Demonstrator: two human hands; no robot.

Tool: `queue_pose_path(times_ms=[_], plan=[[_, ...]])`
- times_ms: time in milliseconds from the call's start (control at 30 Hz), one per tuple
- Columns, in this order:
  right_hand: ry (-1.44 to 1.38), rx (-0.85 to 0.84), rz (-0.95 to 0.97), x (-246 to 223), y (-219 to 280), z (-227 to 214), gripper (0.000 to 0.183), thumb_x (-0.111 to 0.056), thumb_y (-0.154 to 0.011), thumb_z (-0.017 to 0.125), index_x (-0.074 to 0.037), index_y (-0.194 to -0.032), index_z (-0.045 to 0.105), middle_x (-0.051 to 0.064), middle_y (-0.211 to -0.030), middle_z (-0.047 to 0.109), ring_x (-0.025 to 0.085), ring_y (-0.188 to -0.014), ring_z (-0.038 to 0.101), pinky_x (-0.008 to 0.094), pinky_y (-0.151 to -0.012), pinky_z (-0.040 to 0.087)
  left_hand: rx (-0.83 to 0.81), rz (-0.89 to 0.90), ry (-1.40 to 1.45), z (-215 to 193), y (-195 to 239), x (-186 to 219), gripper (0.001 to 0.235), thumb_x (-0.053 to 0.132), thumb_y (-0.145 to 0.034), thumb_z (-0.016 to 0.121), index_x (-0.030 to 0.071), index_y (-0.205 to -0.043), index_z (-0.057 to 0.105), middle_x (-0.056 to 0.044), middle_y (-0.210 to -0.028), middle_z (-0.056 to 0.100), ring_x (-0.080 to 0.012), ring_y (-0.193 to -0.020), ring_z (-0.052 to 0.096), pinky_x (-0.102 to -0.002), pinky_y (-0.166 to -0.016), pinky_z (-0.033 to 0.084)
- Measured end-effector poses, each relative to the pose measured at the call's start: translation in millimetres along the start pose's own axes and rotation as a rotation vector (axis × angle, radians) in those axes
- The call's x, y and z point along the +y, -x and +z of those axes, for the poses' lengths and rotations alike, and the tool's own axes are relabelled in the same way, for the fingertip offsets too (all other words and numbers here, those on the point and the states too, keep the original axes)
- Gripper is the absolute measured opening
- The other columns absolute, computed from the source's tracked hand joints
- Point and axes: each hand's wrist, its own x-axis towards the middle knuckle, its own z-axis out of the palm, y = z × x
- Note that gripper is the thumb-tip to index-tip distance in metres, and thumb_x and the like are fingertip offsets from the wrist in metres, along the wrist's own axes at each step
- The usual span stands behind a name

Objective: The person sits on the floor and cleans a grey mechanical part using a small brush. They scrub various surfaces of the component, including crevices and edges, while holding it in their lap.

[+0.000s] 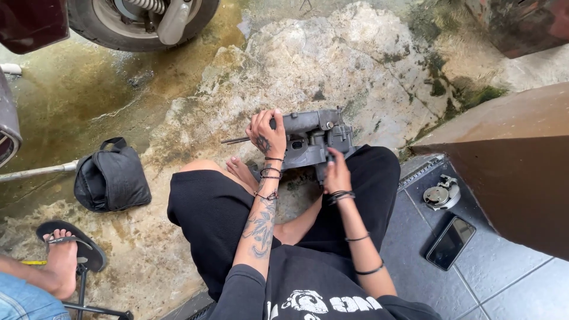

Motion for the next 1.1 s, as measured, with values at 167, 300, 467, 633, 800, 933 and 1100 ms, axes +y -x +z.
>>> queue_pose_path(times_ms=[167,300,467,633,800,933,1100], plan=[[-0.63,-0.078,0.082,9.3,3.1,1.8,0.043,-0.007,-0.104,0.032,-0.012,-0.144,0.047,0.002,-0.061,0.039,0.009,-0.033,0.04,0.022,-0.021,0.037,0.013,0.034,0.012,-7.8,-1.9,1.2,0.027,0.038,-0.103,0.055,0.025,-0.081,0.064,0.009,-0.085,0.065,-0.0137,-0.096,0.064,-0.037,-0.098,0.04],[-0.859,-0.094,0.104,14.4,0.6,-16.5,0.042,-0.012,-0.108,0.031,-0.014,-0.148,0.045,-0.001,-0.065,0.032,0.005,-0.039,0.035,0.017,-0.027,0.032,0.01,0.021,0.032,-5.1,-0.4,1.3,0.028,0.037,-0.104,0.052,0.024,-0.08,0.062,0.01,-0.084,0.064,-0.0144,-0.096,0.063,-0.038,-0.097,0.04],[-0.831,-0.082,0.1,62.3,-57.3,5.7,0.04,-0.011,-0.11,0.029,-0.019,-0.147,0.042,0.001,-0.067,0.032,0.006,-0.043,0.032,0.016,-0.031,0.028,0.009,-0.012,0.032,-2.6,-2.2,1.2,0.022,0.034,-0.099,0.054,0.026,-0.08,0.062,0.01,-0.083,0.062,-0.0153,-0.094,0.063,-0.038,-0.097,0.04],[-1.02,-0.091,0.241,56.8,-85.3,3.6,0.036,-0.013,-0.11,0.033,-0.022,-0.143,0.046,-0.003,-0.067,0.023,0.004,-0.042,0.024,0.012,-0.03,0.021,-0.013,-0.018,0.033,9.1,-4.8,-6.8,0.022,0.03,-0.098,0.055,0.028,-0.077,0.061,0.011,-0.078,0.058,-0.0146,-0.089,0.063,-0.037,-0.097,0.04],[-1.003,0.049,0.357,45.6,-11.9,23.0,0.041,-0.014,-0.11,0.031,-0.024,-0.149,0.039,-0.003,-0.066,0.023,0.005,-0.043,0.025,0.012,-0.029,0.019,-0.004,-0.047,0.008,3.4,0.4,-1.0,0.026,0.03,-0.1,0.051,0.028,-0.076,0.06,0.011,-0.076,0.056,-0.0161,-0.088,0.062,-0.037,-0.096,0.04],[-1.04,-0.018,0.314,70.5,-63.8,14.4,0.04,-0.014,-0.11,0.032,-0.024,-0.147,0.041,-0.003,-0.067,0.023,0.004,-0.044,0.023,0.012,-0.03,0.02,0.022,-0.016,-0.013,9.1,-4.6,-3.1,0.024,0.029,-0.096,0.054,0.026,-0.073,0.057,0.009,-0.076,0.056,-0.0176,-0.087,0.062,-0.036,-0.093,0.042],[-1.274,-0.134,0.29,84.4,-114.5,0.2,0.037,-0.016,-0.109,0.038,-0.026,-0.143,0.044,-0.003,-0.067,0.022,0.004,-0.043,0.023,0.01,-0.029,0.021,0.005,-0.021,0.008,15.8,-3.7,-14.9,0.025,0.03,-0.098,0.053,0.026,-0.073,0.058,0.008,-0.077,0.057,-0.0179,-0.087,0.063,-0.037,-0.091,0.043]])
